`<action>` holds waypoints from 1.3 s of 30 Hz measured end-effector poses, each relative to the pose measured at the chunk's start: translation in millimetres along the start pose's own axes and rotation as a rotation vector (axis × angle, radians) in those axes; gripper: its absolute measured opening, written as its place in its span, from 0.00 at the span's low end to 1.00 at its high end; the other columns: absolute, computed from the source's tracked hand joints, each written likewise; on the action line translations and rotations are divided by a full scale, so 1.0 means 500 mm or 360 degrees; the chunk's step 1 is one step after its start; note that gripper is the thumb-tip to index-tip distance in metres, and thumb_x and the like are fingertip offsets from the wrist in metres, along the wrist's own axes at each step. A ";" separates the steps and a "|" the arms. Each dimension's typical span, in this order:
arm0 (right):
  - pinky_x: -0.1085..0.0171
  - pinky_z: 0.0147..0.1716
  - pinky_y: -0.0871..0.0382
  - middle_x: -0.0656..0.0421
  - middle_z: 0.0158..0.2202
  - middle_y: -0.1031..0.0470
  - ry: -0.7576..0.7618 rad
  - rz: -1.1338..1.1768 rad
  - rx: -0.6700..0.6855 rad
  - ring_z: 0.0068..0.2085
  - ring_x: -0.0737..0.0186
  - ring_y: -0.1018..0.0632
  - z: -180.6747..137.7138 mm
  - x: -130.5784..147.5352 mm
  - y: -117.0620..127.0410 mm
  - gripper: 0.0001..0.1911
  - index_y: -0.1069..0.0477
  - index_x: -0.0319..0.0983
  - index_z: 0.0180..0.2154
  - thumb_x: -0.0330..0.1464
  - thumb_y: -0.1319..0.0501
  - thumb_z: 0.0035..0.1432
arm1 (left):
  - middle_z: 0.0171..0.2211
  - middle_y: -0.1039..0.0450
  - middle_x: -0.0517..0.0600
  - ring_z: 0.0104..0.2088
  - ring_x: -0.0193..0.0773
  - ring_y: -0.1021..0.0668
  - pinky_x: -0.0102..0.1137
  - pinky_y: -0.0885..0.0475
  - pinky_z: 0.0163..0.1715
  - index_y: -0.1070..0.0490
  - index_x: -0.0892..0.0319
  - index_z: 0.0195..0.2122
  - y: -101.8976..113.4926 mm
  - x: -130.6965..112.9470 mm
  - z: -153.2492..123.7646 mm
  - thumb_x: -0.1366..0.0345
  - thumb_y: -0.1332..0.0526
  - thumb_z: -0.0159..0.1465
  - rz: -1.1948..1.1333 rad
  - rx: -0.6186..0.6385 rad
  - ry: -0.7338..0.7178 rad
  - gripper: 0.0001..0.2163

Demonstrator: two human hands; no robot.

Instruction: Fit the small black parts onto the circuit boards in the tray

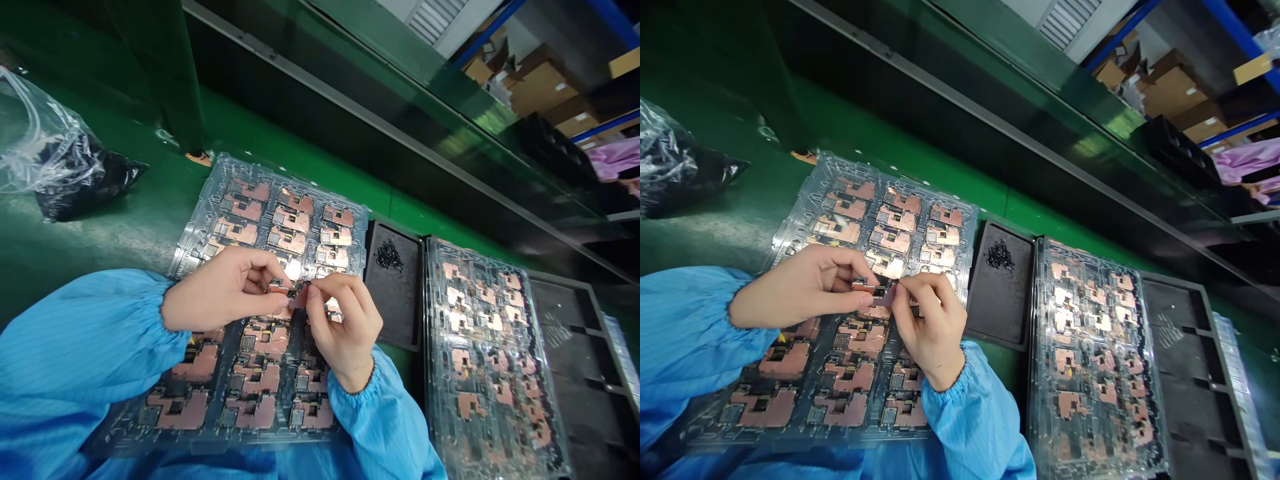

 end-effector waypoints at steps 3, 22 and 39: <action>0.62 0.36 0.26 0.57 0.35 0.25 -0.0007 -0.0048 0.0034 0.35 0.62 0.23 -0.001 -0.001 -0.005 0.07 0.26 0.42 0.39 0.24 0.38 0.64 | 0.33 0.23 0.48 0.34 0.37 0.19 0.30 0.20 0.37 0.26 0.58 0.39 0.000 0.003 0.001 0.59 0.30 0.60 0.0015 0.0011 -0.0008 0.11; 0.70 0.22 0.38 0.62 0.27 0.33 -0.1025 0.1087 0.0755 0.24 0.68 0.31 -0.035 -0.066 -0.046 0.11 0.30 0.39 0.37 0.40 0.38 0.67 | 0.33 0.21 0.48 0.31 0.33 0.20 0.25 0.21 0.32 0.23 0.58 0.37 -0.011 -0.015 -0.006 0.65 0.31 0.61 -0.0052 0.0198 0.0076 0.06; 0.68 0.26 0.35 0.60 0.29 0.26 -0.0763 0.0849 0.0618 0.27 0.68 0.28 -0.027 -0.054 -0.030 0.07 0.25 0.38 0.36 0.34 0.37 0.66 | 0.33 0.21 0.48 0.33 0.34 0.18 0.24 0.19 0.34 0.22 0.58 0.37 -0.014 0.002 0.002 0.67 0.31 0.61 -0.0119 0.0212 0.0083 0.05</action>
Point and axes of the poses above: each hand's wrist, its own z-axis towards the middle knuckle, its own y-axis out of the back of the hand, x = y × z, the point moved 7 cm from there along z, towards the middle knuckle
